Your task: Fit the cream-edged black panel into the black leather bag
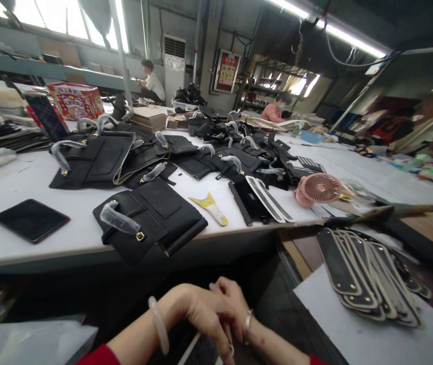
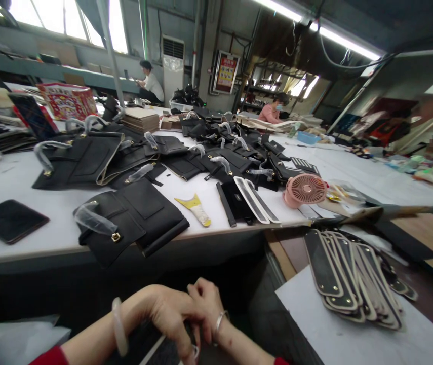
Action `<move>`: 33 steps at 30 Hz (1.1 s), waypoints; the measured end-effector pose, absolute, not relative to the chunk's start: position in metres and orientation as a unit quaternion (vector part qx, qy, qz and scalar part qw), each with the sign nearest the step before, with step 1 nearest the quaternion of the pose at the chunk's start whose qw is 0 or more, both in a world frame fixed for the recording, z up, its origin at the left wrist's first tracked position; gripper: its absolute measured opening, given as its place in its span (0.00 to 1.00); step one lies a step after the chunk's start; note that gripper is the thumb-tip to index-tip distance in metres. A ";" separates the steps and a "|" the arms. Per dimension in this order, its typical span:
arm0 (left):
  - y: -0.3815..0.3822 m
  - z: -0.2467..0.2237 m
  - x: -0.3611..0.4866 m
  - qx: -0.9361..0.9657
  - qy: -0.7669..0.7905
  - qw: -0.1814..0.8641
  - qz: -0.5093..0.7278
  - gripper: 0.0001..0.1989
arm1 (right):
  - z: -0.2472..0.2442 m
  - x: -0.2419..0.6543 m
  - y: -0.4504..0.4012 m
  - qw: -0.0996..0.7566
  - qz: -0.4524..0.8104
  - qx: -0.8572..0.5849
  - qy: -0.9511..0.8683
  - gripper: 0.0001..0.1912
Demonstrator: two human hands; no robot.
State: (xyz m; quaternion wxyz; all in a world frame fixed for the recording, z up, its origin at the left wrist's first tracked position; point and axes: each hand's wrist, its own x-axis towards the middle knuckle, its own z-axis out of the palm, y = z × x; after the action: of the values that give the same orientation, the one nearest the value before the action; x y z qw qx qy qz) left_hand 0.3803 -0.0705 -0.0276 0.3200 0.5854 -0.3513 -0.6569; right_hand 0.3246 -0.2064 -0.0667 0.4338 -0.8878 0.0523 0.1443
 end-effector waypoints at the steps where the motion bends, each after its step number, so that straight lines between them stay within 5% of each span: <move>1: -0.072 -0.031 0.380 0.581 -0.341 0.316 -0.668 0.34 | -0.060 0.340 -0.211 0.403 0.099 -0.908 0.059 0.19; 6: -0.074 -0.040 0.382 0.579 -0.323 0.307 -0.683 0.45 | -0.017 0.443 -0.235 0.257 -0.020 -0.966 -0.005 0.12; 15: -0.072 -0.035 0.382 0.587 -0.363 0.298 -0.660 0.47 | -0.007 0.521 -0.210 0.110 0.139 -0.981 -0.073 0.16; 19: -0.070 -0.034 0.382 0.581 -0.367 0.314 -0.655 0.45 | 0.021 0.474 -0.250 0.171 0.184 -0.966 -0.054 0.17; 27: -0.071 -0.037 0.380 0.578 -0.368 0.322 -0.654 0.50 | 0.037 0.307 -0.310 0.435 0.452 -0.778 0.021 0.16; 33: -0.066 -0.030 0.377 0.629 -0.336 0.328 -0.620 0.54 | 0.009 0.266 -0.270 0.442 0.482 -0.755 0.054 0.11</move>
State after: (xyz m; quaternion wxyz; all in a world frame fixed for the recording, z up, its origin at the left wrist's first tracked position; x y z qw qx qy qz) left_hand 0.3771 -0.0655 -0.0301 0.3275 0.6286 -0.3359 -0.6202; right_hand 0.2661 -0.2702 0.0093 0.4422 -0.7547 0.0536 0.4817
